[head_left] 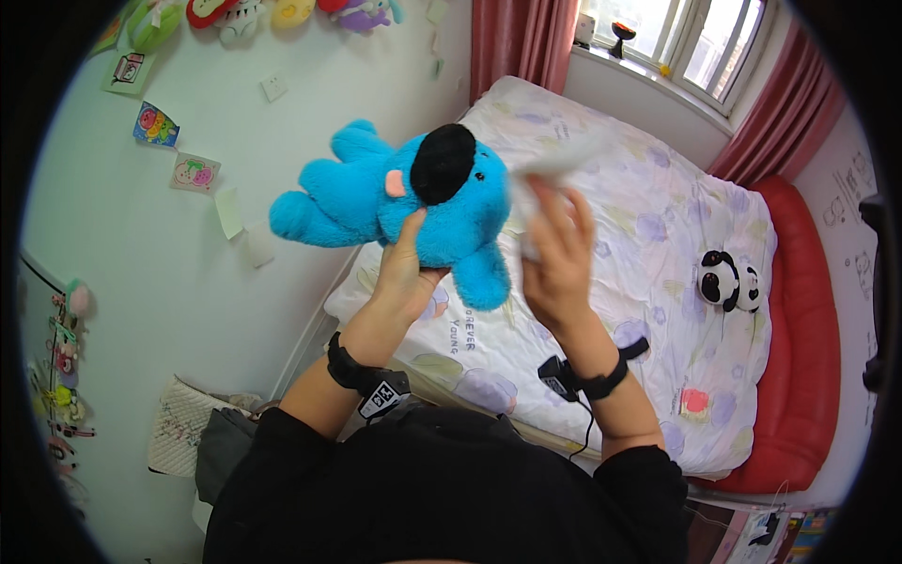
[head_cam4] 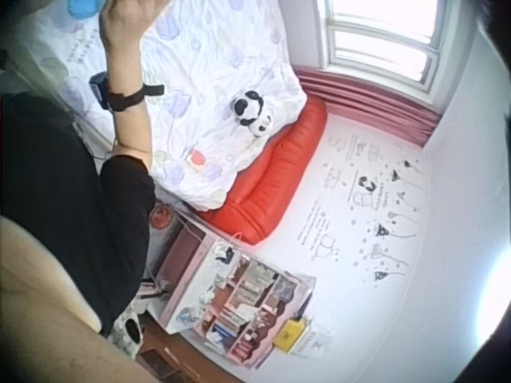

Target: The person folds a grey sweatshirt on the bed and places it on a chair. Then, they retrieve a wet wipe and clean two stuffed toys, a blue bear and a green alien, before placing them on the bed.

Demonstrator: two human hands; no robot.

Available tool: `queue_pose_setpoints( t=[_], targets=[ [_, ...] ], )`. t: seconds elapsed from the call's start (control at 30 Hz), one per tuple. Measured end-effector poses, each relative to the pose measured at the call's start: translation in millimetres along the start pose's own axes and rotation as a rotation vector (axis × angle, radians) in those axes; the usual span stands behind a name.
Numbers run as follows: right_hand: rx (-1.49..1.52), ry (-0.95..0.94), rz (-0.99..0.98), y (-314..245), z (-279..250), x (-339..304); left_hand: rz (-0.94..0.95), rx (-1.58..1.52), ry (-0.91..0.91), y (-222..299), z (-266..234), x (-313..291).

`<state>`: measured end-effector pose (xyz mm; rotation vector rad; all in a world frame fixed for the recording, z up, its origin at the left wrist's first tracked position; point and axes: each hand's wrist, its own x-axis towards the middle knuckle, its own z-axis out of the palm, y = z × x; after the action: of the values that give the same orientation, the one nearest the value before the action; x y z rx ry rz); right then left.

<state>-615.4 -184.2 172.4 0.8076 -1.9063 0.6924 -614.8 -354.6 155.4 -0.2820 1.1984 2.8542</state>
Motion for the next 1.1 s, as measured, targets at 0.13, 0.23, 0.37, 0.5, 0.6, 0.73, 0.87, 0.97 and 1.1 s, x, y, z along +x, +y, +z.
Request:
queue_pose_setpoints(
  t=[0.13, 0.23, 0.37, 0.5, 0.6, 0.73, 0.87, 0.97, 1.1],
  targets=[
    [0.014, -0.303, -0.276, -7, 20, -20, -0.068, 0.026, -0.001, -5, 1, -11],
    [0.129, -0.395, -0.375, -1, 28, -48, -0.159, -0.026, -0.012, -2, -5, -14],
    [0.139, -0.550, -0.436, 20, 26, -74, -0.285, 0.005, 0.047, 1, -9, -12],
    [0.163, -0.450, -0.288, 38, 6, -70, -0.231, -0.143, 0.030, 17, -9, -11],
    [0.022, -0.244, -0.226, 36, -14, -54, -0.272, -0.168, -0.111, 27, -9, -12],
    [0.097, -0.214, -0.198, 23, -11, -24, -0.372, 0.104, -0.099, 10, 1, -14],
    [0.367, -0.268, -0.241, 22, 2, -5, -0.406, 0.121, -0.290, 0, -2, -17],
    [0.543, -0.146, 0.048, 33, -2, -3, -0.672, 0.820, -0.383, 28, -21, -11],
    [0.731, -0.120, 0.586, 43, -1, -7, 1.085, 1.667, -0.138, 26, -31, -8]
  ],
)
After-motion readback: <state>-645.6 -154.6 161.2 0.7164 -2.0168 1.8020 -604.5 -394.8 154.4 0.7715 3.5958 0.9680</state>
